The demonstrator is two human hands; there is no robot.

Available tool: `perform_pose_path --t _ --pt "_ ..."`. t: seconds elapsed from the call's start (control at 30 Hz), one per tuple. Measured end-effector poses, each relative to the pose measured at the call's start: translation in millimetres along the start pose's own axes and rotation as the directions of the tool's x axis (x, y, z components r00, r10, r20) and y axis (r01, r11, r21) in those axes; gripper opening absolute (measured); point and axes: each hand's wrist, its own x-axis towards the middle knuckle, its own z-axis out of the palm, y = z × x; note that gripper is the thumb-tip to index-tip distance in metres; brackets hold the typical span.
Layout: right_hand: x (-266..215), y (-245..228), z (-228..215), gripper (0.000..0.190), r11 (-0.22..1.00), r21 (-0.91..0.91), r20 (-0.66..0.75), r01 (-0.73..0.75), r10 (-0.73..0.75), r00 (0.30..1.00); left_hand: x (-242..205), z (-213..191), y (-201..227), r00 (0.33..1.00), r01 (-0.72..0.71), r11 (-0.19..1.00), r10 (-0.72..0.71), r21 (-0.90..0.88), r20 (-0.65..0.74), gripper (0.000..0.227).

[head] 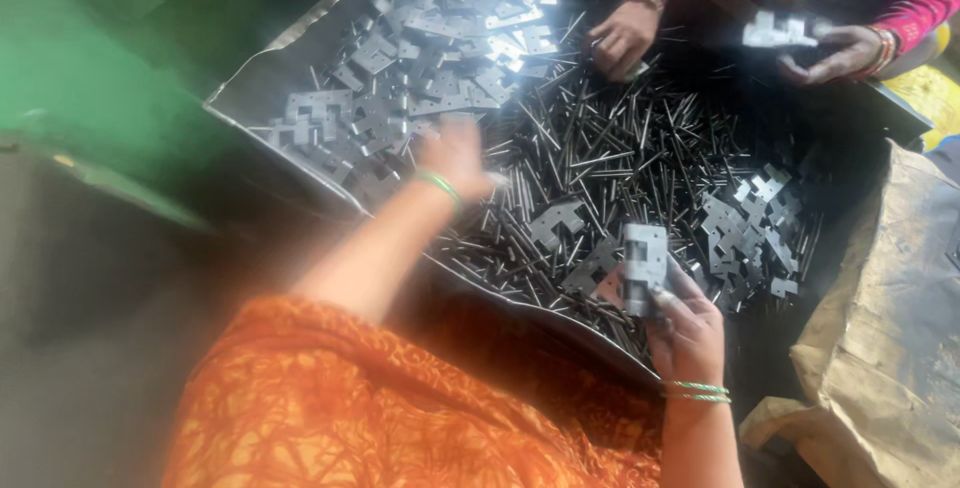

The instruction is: The person sorts small metal parts from a large bin, picking up items and placing them into a cloth bag. The task involves repetitive picking and placing of metal pieces.

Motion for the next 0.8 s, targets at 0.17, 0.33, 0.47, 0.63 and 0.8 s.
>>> perform_pose_path --t 0.17,0.33,0.47,0.63,0.8 --pt "-12.1 -8.2 -19.8 0.059 0.993 0.112 -0.045 -0.025 0.030 0.999 30.4 -30.4 -76.4 0.975 0.189 0.979 -0.196 0.072 0.104 0.102" --pt "-17.5 -13.1 -56.1 0.058 0.968 0.252 -0.135 0.022 0.012 0.991 58.2 -23.1 -26.1 0.980 -0.063 0.998 0.058 0.020 0.189 0.096" --pt "-22.9 -49.7 -113.0 0.049 0.955 0.188 -0.324 0.229 -0.160 0.933 30.1 -37.5 -12.3 0.979 -0.058 0.998 0.064 -0.035 0.194 0.092" --pt "9.0 -117.0 -223.7 0.048 0.357 -0.917 -0.237 0.179 -0.847 0.475 -10.0 -57.5 -10.1 0.980 -0.043 0.998 0.052 -0.047 0.190 0.086" --pt "17.8 -130.5 -289.0 0.065 -0.125 -0.913 -0.225 -0.389 -0.640 0.734 -37.1 -36.5 -0.3 0.961 -0.148 0.989 0.151 -0.031 0.233 0.085"
